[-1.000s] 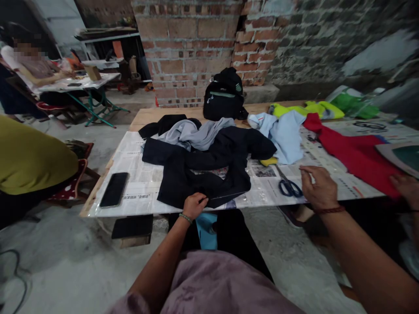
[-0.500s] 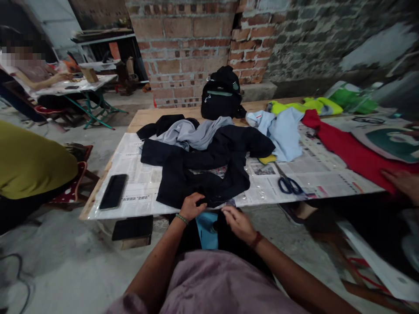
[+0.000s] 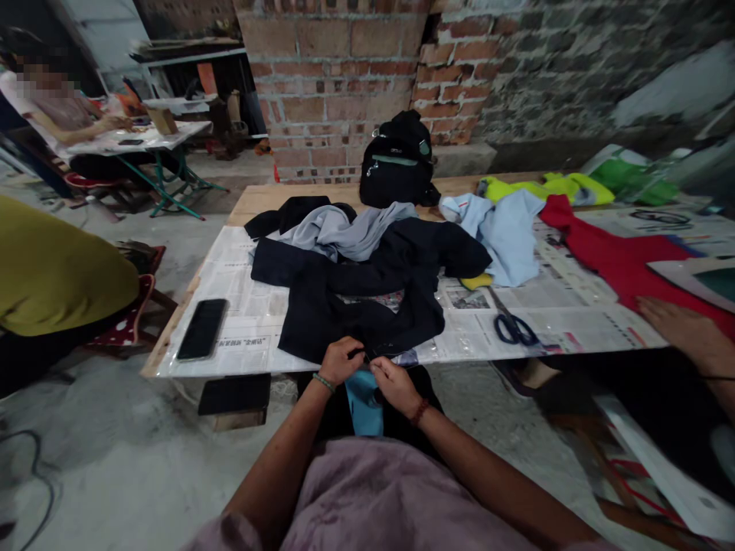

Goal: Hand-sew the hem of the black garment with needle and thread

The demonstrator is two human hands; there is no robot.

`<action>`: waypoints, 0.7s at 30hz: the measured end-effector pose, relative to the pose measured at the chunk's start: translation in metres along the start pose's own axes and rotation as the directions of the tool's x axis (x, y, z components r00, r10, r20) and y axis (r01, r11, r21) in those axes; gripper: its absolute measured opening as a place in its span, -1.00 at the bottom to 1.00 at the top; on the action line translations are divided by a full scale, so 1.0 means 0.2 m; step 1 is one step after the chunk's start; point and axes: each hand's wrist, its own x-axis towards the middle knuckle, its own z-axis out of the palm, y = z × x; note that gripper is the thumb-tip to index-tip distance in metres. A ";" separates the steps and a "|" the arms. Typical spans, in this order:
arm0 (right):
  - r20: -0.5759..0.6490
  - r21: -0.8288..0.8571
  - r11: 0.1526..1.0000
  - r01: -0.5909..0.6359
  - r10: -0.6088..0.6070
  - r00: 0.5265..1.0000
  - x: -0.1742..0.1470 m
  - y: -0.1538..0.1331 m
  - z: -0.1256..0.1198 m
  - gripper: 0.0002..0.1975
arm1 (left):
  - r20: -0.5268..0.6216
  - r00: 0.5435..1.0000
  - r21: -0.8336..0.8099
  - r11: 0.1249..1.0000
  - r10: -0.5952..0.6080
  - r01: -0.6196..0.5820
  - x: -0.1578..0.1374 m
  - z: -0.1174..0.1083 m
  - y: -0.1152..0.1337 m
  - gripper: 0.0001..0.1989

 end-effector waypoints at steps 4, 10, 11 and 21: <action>-0.021 -0.014 1.000 0.012 -0.012 1.000 0.01 0.01 0.01 -0.76 | -0.014 1.000 -0.007 1.000 0.016 -0.016 0.00 0.00 0.01 -0.90; -0.035 -0.023 1.000 -0.019 0.018 0.999 0.02 0.01 0.01 -0.75 | -0.009 1.000 0.006 1.000 -0.006 0.006 0.00 0.00 0.01 -0.90; -0.032 -0.019 1.000 -0.017 0.017 0.999 0.02 0.01 0.01 -0.75 | -0.010 1.000 0.007 1.000 -0.005 0.005 0.00 0.00 0.01 -0.90; -0.037 0.007 0.998 -0.059 0.059 0.998 0.03 0.02 0.02 -0.75 | -0.031 0.999 -0.018 1.000 0.011 -0.012 0.00 0.00 0.01 -0.91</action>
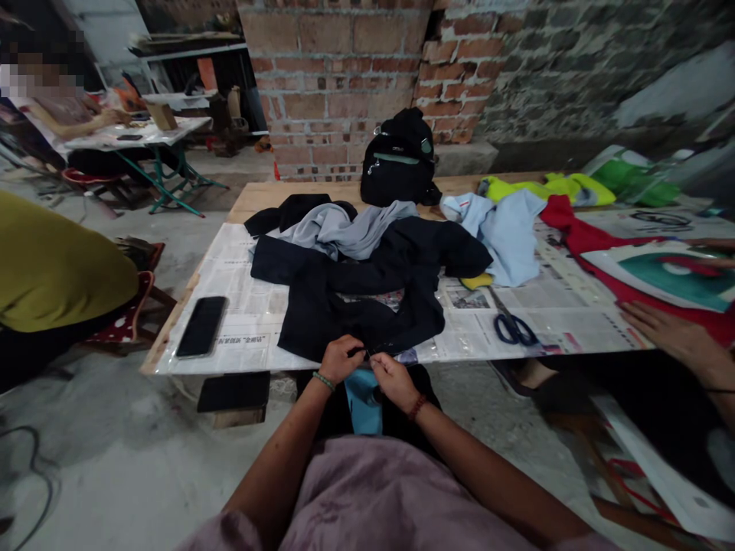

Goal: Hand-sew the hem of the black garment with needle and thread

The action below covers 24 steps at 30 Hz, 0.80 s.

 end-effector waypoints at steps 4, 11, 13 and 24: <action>-0.012 -0.004 1.000 -0.023 0.022 1.000 0.02 0.01 0.01 -0.76 | -0.008 1.000 -0.020 1.000 0.013 -0.013 0.00 0.01 -0.01 -0.91; -0.050 -0.053 0.999 -0.005 0.003 0.999 0.05 0.01 0.04 -0.77 | -0.006 1.000 -0.031 0.999 -0.019 0.018 0.02 0.01 -0.02 -0.92; -0.066 -0.069 0.998 0.004 -0.009 0.998 0.06 0.00 0.05 -0.77 | 0.004 1.000 -0.031 0.999 -0.020 0.020 0.02 0.01 -0.03 -0.92; -0.029 -0.005 1.000 -0.026 0.026 0.999 0.08 -0.01 0.05 -0.81 | -0.021 1.000 -0.013 1.000 0.005 -0.006 0.00 0.03 -0.04 -0.89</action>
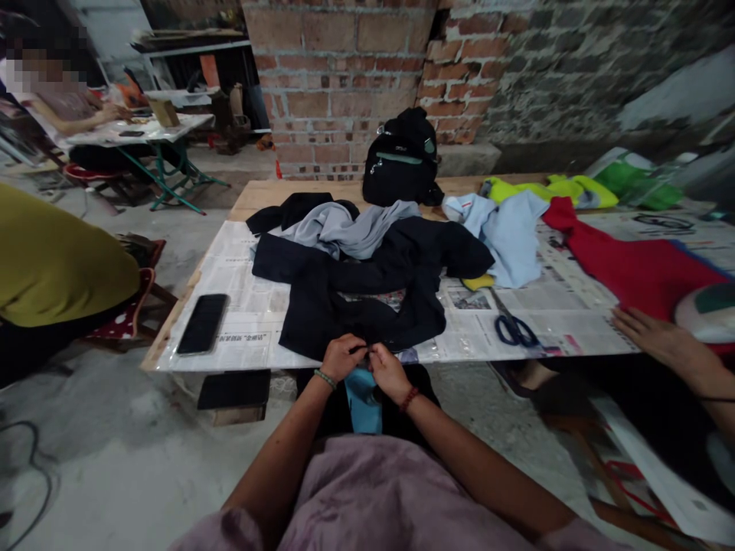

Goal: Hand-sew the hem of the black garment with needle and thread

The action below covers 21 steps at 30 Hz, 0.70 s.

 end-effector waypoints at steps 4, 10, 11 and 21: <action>-0.028 0.039 0.999 -0.031 0.032 0.999 0.01 0.00 0.02 -0.85 | 0.024 1.000 0.008 1.000 0.019 -0.019 0.01 0.00 0.00 -0.88; 0.044 0.103 0.986 -0.128 0.124 0.991 -0.02 -0.04 0.01 -0.80 | 0.019 1.000 0.013 1.000 0.013 -0.014 0.00 -0.01 0.01 -0.89; 0.088 0.081 0.988 -0.132 0.125 0.988 -0.04 -0.06 -0.02 -0.78 | 0.002 1.000 0.011 1.000 0.008 -0.008 0.00 -0.01 0.01 -0.89; -0.181 -0.398 0.859 0.321 -0.416 0.891 0.09 -0.24 -0.34 -0.71 | -0.027 0.998 0.036 0.997 0.064 -0.063 0.00 0.00 0.01 -0.89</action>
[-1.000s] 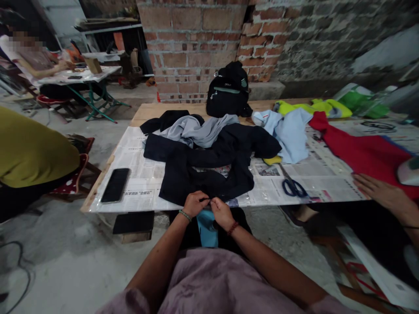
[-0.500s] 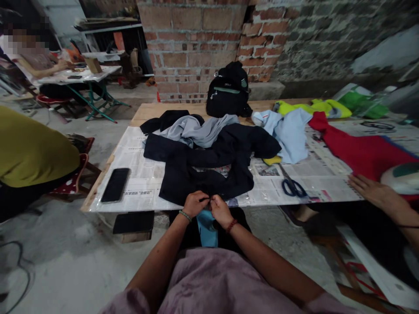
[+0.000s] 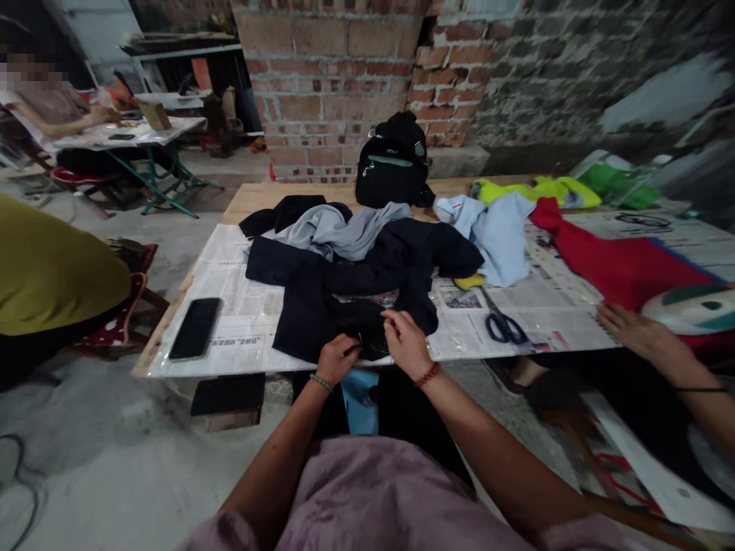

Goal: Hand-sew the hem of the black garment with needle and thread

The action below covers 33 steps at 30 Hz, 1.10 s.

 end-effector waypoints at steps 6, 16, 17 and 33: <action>0.214 -0.003 1.000 -0.030 0.030 0.976 0.07 0.05 0.20 -0.60 | -0.010 0.999 0.025 0.999 -0.031 0.031 -0.01 0.02 -0.01 -0.86; 0.219 0.221 0.922 -0.317 0.270 0.938 -0.10 0.11 0.20 -0.70 | 0.026 0.998 0.061 0.997 -0.054 0.052 -0.01 0.02 -0.01 -0.87; 0.240 0.244 0.903 -0.353 0.297 0.924 -0.10 0.11 0.21 -0.69 | 0.026 0.998 0.068 0.996 -0.055 0.053 -0.01 0.02 -0.01 -0.86; 0.413 0.317 0.780 -0.539 0.398 0.819 -0.04 0.13 0.22 -0.82 | 0.037 0.999 0.088 0.995 -0.038 0.035 -0.02 0.01 0.01 -0.86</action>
